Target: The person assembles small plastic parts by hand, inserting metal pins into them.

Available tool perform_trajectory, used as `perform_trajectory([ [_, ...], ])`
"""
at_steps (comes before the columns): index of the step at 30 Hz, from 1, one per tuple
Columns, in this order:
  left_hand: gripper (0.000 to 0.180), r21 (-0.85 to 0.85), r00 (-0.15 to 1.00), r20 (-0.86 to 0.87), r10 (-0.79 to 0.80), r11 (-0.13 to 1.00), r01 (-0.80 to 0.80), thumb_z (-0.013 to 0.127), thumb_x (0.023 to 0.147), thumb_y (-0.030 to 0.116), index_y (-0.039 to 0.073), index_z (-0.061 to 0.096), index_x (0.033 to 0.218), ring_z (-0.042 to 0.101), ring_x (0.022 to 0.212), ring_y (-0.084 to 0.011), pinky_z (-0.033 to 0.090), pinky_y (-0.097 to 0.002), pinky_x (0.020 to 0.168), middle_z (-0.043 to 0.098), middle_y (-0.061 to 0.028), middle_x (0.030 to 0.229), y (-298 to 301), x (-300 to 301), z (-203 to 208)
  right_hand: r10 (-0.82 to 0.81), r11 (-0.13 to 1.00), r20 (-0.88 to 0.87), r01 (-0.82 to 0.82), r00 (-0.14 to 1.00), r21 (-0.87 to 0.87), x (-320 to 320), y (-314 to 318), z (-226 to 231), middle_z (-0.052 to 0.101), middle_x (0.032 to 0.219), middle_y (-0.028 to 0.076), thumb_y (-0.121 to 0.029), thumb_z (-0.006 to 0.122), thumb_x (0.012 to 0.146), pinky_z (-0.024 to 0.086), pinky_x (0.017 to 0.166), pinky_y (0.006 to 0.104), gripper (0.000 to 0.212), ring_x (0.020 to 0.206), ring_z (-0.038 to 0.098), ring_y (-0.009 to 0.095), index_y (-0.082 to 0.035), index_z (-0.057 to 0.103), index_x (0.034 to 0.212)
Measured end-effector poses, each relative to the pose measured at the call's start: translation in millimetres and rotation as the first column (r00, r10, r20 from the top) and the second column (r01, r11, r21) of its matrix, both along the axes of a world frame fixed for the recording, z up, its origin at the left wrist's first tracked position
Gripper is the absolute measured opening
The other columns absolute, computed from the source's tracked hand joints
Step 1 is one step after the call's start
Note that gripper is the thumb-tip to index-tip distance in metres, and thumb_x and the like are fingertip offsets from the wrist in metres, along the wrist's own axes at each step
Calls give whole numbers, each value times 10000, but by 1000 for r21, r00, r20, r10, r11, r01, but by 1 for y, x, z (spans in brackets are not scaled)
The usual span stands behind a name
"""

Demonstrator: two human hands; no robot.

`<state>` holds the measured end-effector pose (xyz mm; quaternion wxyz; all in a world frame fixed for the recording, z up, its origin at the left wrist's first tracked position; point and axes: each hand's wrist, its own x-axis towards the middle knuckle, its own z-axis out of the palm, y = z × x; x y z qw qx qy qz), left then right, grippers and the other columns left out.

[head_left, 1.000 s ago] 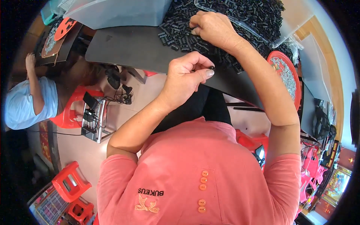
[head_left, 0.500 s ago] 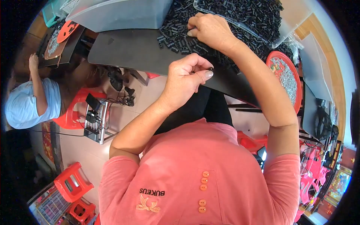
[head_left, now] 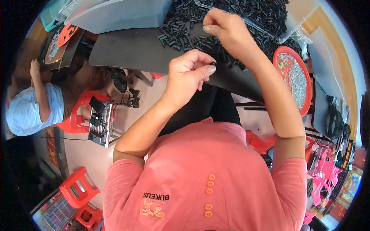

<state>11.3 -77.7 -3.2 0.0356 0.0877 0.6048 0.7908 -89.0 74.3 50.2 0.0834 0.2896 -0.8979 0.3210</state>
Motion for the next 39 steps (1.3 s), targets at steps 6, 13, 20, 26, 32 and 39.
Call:
perform_trajectory([
  [6,103,-29,997,72,33,999,-31,682,861,3,-29,659,956,564,593,-78,423,-199,422,626,-42,732,3,0,5,219,824,515,126,829,-552,56,31,-1,667,808,35,-92,656,873,471,668,215,86,749,618,83,-23,653,925],
  [13,112,-172,993,98,66,984,-49,680,866,17,-24,667,969,561,608,-76,392,-200,443,633,-31,757,11,0,18,150,759,425,172,893,-628,77,40,-24,643,744,-7,-68,656,845,473,629,228,80,665,575,72,-28,678,910],
  [20,108,-238,993,77,92,969,-72,697,856,23,-16,670,954,549,579,-68,382,-190,427,627,-21,739,26,4,25,92,795,249,80,964,-601,81,46,-30,650,809,8,-43,638,862,476,632,239,98,716,575,66,-17,676,949],
  [26,110,-243,994,79,71,969,-49,681,871,17,-28,666,971,558,595,-75,386,-192,436,631,-25,761,35,5,25,8,782,104,58,995,-620,83,48,-31,640,739,60,-32,636,848,474,605,278,86,663,590,112,-3,659,926],
  [32,108,-202,996,67,54,978,-39,669,877,11,-33,658,975,566,598,-88,389,-196,431,634,-44,766,39,3,21,-43,805,72,77,996,-589,86,48,-37,649,798,118,-36,630,846,494,639,310,108,698,644,211,11,652,940],
  [39,95,-166,994,60,93,983,-82,701,860,16,-18,661,939,552,566,-63,389,-191,411,626,-22,732,38,2,17,-33,817,132,102,991,-568,89,46,-37,646,817,130,-41,640,836,503,651,341,115,727,661,253,11,663,936],
])
